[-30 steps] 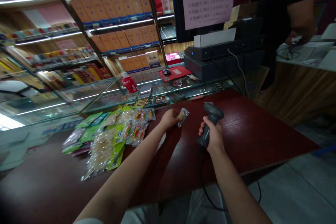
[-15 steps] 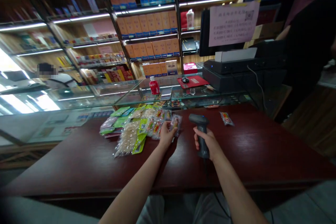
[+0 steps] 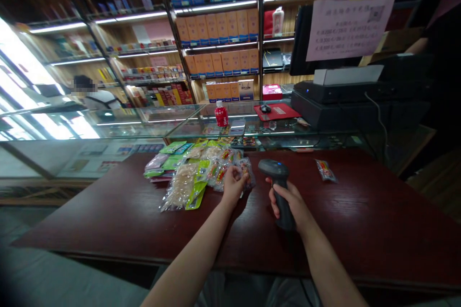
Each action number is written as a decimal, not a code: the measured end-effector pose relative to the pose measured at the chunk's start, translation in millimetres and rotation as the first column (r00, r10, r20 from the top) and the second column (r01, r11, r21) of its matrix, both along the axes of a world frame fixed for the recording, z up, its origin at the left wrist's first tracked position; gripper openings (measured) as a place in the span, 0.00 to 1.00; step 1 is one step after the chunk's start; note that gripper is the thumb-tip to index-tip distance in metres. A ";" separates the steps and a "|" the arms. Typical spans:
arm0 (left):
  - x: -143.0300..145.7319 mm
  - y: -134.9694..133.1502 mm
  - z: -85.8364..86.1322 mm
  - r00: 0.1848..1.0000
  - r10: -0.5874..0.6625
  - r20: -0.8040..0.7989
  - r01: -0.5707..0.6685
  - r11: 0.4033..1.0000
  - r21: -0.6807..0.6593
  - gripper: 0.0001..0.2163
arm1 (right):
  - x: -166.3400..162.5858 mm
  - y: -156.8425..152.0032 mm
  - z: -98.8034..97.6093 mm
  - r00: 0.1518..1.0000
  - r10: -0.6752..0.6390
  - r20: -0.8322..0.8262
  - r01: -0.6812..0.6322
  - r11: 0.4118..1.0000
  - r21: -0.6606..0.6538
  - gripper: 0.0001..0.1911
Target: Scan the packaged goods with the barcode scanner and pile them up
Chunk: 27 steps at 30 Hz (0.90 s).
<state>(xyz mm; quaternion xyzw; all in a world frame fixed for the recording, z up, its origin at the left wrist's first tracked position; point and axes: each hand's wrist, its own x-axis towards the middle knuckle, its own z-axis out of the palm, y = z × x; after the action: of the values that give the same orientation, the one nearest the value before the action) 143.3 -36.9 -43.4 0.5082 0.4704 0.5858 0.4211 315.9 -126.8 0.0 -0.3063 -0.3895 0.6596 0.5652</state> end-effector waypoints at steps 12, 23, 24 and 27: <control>3.7 -1.6 8.2 0.984 -0.111 0.139 0.118 0.992 -0.043 0.25 | -1.2 -17.7 6.7 0.983 0.027 0.182 -0.029 1.000 0.008 0.16; 2.1 -0.1 10.7 0.993 -0.085 0.083 0.082 0.996 0.032 0.21 | 1.5 -18.3 6.0 0.972 0.075 0.222 -0.075 0.997 -0.012 0.16; 2.1 -0.1 10.6 0.993 -0.083 0.080 0.081 0.996 0.033 0.21 | 1.6 -18.5 6.0 0.973 0.081 0.214 -0.079 0.997 -0.017 0.17; 2.1 0.1 9.6 0.992 -0.092 0.091 0.090 0.996 0.017 0.21 | 1.9 -18.6 6.0 0.976 0.095 0.196 -0.090 0.995 -0.032 0.17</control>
<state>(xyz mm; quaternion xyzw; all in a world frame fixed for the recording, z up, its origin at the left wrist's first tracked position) 145.4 -36.8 -33.7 0.5044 0.4229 0.5918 0.4652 317.8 -145.4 6.0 -0.3581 -0.4497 0.6560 0.4890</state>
